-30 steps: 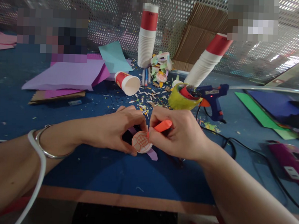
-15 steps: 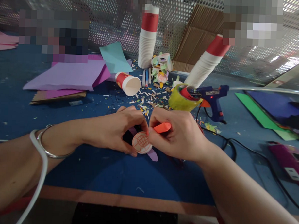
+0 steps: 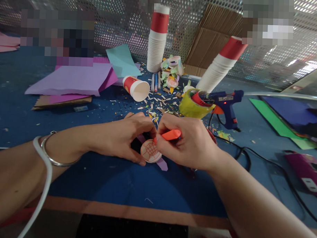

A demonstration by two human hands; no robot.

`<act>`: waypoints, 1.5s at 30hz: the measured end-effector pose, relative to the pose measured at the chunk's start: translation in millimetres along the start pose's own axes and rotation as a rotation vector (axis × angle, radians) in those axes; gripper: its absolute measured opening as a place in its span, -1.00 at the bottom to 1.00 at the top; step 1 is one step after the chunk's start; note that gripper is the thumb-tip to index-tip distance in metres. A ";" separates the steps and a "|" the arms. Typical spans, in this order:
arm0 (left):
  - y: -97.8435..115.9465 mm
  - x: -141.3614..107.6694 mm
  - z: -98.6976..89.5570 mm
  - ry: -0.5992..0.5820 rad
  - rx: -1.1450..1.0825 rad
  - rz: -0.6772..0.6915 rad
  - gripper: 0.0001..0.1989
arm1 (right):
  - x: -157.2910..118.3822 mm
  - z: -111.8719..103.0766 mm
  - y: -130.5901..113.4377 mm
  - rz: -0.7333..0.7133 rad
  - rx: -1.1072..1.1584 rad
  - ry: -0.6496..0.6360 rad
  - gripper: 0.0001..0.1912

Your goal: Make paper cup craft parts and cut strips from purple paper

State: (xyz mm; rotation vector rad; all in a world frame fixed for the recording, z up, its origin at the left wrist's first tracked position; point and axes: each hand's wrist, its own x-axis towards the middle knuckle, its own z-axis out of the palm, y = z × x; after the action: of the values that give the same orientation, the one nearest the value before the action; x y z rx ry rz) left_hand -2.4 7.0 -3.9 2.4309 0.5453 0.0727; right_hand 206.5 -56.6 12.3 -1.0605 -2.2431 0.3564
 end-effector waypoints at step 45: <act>-0.6 0.9 1.1 0.011 -0.010 -0.027 -0.50 | -2.7 2.8 -2.6 0.020 0.046 -0.040 -0.87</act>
State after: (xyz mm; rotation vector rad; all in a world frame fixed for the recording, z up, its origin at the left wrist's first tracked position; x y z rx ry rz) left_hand -1.6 7.1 -5.3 2.4141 0.5808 0.0778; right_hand 204.5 -60.3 10.2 -1.0609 -2.2502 0.4390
